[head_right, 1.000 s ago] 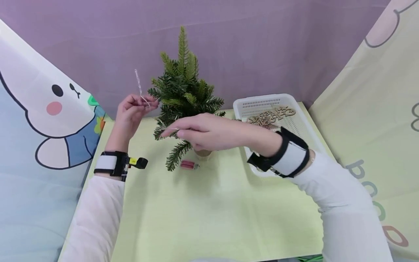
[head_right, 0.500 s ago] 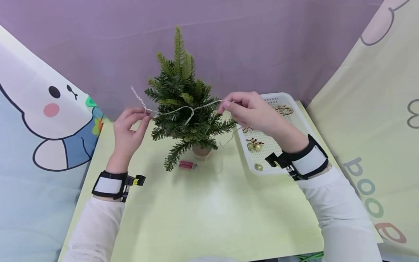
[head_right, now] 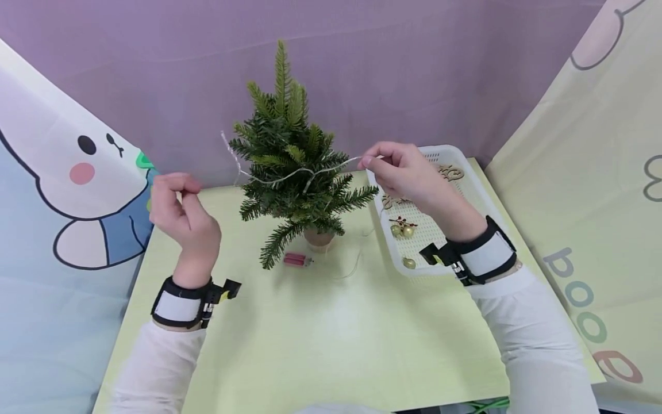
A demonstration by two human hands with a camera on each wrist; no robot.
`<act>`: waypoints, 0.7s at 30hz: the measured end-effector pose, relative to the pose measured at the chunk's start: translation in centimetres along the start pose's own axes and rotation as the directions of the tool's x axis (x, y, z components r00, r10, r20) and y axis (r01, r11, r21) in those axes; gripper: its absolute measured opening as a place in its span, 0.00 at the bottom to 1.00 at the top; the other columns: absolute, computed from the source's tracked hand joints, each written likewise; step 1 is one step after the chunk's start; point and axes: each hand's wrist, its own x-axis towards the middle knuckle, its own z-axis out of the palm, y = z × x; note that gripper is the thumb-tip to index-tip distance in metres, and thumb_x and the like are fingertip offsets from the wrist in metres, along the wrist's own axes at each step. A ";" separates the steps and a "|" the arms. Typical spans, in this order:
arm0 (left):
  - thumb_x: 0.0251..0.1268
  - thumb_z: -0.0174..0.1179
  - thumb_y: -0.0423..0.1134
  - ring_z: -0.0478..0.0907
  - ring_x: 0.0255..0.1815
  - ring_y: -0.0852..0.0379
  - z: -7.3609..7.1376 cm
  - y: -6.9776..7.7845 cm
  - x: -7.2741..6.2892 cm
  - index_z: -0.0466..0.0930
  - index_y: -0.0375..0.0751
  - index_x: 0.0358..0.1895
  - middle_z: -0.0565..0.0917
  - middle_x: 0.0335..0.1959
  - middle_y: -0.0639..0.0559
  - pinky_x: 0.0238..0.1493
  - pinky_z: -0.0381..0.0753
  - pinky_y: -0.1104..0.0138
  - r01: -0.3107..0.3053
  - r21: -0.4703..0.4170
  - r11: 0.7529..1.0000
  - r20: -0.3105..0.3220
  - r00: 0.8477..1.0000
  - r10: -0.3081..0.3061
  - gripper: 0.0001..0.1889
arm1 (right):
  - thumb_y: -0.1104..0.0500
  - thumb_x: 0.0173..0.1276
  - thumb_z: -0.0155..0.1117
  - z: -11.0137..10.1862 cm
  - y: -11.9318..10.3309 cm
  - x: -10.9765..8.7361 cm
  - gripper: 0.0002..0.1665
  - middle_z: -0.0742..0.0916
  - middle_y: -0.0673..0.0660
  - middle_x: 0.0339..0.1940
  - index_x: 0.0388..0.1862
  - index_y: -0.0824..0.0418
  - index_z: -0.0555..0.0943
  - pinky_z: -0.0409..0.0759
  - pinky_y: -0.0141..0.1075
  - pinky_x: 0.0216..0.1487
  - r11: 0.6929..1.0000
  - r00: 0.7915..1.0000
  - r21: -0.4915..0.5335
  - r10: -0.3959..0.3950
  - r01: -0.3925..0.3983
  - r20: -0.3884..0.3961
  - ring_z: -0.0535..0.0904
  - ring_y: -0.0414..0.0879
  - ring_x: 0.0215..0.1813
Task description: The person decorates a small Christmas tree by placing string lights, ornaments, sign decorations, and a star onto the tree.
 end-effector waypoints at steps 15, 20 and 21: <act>0.69 0.52 0.34 0.82 0.40 0.54 7.3 11.6 1.2 0.70 0.34 0.62 0.79 0.52 0.42 0.31 0.80 0.73 -0.166 0.130 0.978 0.874 0.484 -0.034 0.20 | 0.64 0.70 0.52 0.4 -0.8 -0.5 0.09 0.67 0.50 0.10 0.32 0.60 0.80 0.61 0.37 0.10 0.969 0.986 -0.199 -0.126 0.145 0.108 0.59 0.45 0.11; 0.72 0.51 0.39 0.75 0.25 0.58 8.1 11.8 1.1 0.78 0.37 0.50 0.80 0.33 0.49 0.23 0.75 0.71 -0.176 0.157 0.972 0.884 0.463 -0.059 0.12 | 0.71 0.67 0.49 -0.3 -0.2 -0.6 0.10 0.67 0.53 0.11 0.27 0.66 0.76 0.61 0.37 0.13 0.958 0.949 -0.118 -0.230 0.260 0.217 0.60 0.45 0.13; 0.71 0.51 0.38 0.75 0.24 0.59 8.1 11.7 1.1 0.79 0.38 0.46 0.80 0.32 0.49 0.23 0.76 0.72 -0.168 0.149 0.975 0.877 0.479 -0.051 0.10 | 0.72 0.66 0.49 -0.7 0.1 -0.6 0.11 0.67 0.53 0.11 0.26 0.66 0.75 0.61 0.37 0.13 0.954 0.939 -0.102 -0.251 0.281 0.235 0.61 0.45 0.13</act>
